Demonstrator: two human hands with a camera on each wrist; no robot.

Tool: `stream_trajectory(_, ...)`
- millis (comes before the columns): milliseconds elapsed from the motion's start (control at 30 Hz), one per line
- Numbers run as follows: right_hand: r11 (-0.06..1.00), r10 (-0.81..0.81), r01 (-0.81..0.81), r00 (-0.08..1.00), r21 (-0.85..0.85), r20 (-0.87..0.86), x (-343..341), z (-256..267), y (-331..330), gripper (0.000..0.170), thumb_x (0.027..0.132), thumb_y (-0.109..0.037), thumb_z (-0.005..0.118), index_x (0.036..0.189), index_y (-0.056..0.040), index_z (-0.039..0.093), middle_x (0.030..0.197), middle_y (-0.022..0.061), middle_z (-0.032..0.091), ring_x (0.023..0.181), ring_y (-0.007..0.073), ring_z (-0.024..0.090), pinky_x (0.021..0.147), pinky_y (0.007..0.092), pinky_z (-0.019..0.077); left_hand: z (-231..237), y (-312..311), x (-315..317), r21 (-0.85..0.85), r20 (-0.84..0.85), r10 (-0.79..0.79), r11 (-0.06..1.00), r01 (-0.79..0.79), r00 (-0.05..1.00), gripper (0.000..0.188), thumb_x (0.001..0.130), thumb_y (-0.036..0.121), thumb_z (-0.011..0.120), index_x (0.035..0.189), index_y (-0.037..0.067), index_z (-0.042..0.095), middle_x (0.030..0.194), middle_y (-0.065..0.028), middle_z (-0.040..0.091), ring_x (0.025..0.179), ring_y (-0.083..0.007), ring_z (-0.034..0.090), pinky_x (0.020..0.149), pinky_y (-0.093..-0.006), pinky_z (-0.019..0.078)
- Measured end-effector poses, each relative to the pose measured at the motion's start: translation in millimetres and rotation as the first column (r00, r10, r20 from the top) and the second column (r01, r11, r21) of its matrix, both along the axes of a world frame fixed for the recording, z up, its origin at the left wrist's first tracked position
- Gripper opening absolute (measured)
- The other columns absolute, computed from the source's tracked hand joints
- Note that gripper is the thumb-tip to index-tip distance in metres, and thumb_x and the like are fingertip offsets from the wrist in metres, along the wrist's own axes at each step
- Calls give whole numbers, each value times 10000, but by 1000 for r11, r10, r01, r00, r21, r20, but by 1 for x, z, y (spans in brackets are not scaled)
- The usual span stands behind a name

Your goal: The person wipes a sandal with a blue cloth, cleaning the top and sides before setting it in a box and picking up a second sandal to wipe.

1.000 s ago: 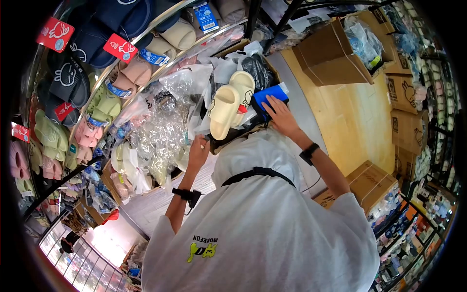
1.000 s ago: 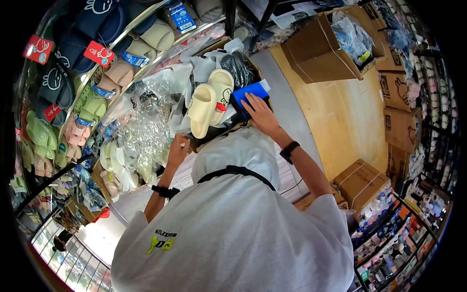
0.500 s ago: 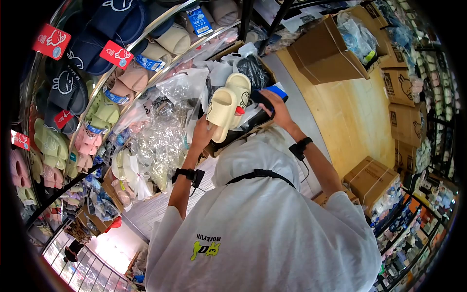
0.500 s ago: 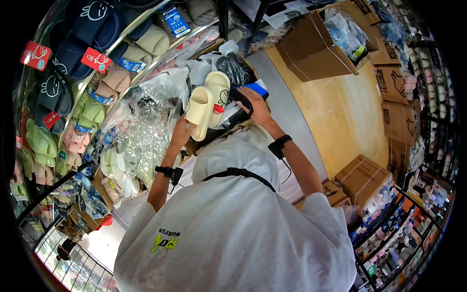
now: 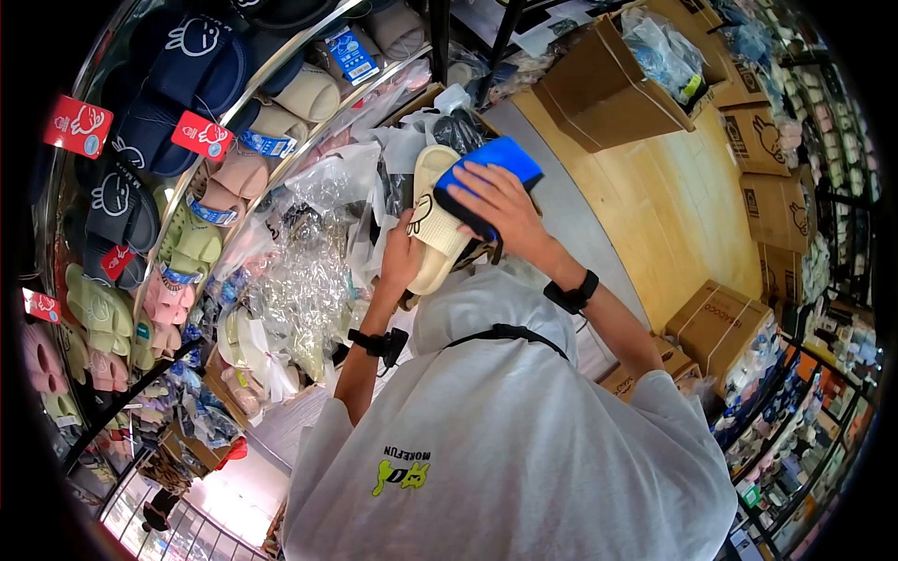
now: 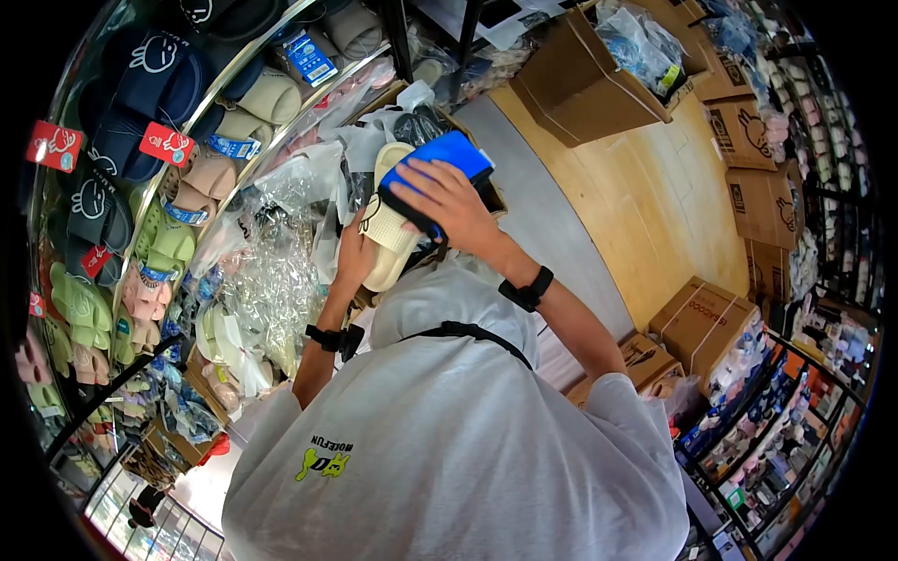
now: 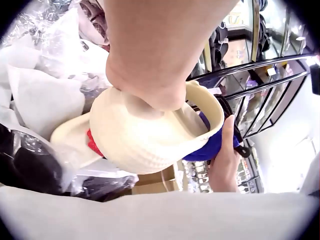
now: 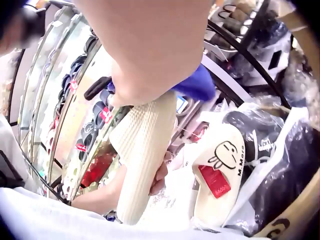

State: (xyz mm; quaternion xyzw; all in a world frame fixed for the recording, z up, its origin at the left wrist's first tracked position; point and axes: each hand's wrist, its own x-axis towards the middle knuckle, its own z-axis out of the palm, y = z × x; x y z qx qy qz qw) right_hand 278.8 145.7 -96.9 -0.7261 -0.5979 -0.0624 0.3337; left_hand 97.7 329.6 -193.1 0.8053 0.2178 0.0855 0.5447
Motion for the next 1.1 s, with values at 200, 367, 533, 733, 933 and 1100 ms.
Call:
stream_trajectory(200,984,162,-175,939,18,303,-13,48,-9,487,1003,-320,709,1460,-158,662,1528,82,646,1412,254,617,1193,424,448,69,-13,26,-92,98,-35,995,44,995,362,1000,58,504,1298,-65,667,1029,-278,780,996,-407,789,843,-437,585)
stream_trajectory(367,997,79,-73,979,-38,190,26,101,-17,543,941,-163,653,1484,-151,650,1542,114,637,1393,308,626,1136,459,483,102,-20,39,-163,50,-19,986,27,999,305,1021,72,512,1223,-65,695,1015,-235,791,969,-265,783,842,-403,573)
stream_trajectory(533,994,109,-108,981,-19,159,31,122,-39,493,968,-166,639,1458,-197,679,1555,86,632,1416,302,600,1148,466,462,105,-33,55,-199,82,-39,978,55,996,245,1003,63,534,1110,-76,705,991,-219,788,911,-241,757,818,-410,567)
stream_trajectory(733,984,134,-166,926,60,354,45,132,-65,394,977,-183,676,1362,-235,741,1494,43,687,1368,244,644,1166,408,445,133,-64,80,-132,246,-38,989,72,969,243,986,61,561,1133,-77,698,986,-208,784,906,-208,742,827,-384,572)
stream_trajectory(933,996,43,-65,960,68,278,71,150,-96,414,991,-191,664,1397,-238,725,1492,58,685,1361,245,647,1179,408,430,151,-107,119,-120,260,-47,989,81,965,271,974,124,647,1184,-39,700,1052,-146,796,951,-194,733,861,-383,581)
stream_trajectory(1100,993,46,-71,968,93,246,134,156,-141,409,1008,-223,642,1409,-222,723,1510,84,669,1371,273,634,1173,434,430,165,-150,176,-17,266,3,1000,1,964,377,1013,78,577,1363,-55,621,1186,-227,768,1093,-274,739,980,-413,565)
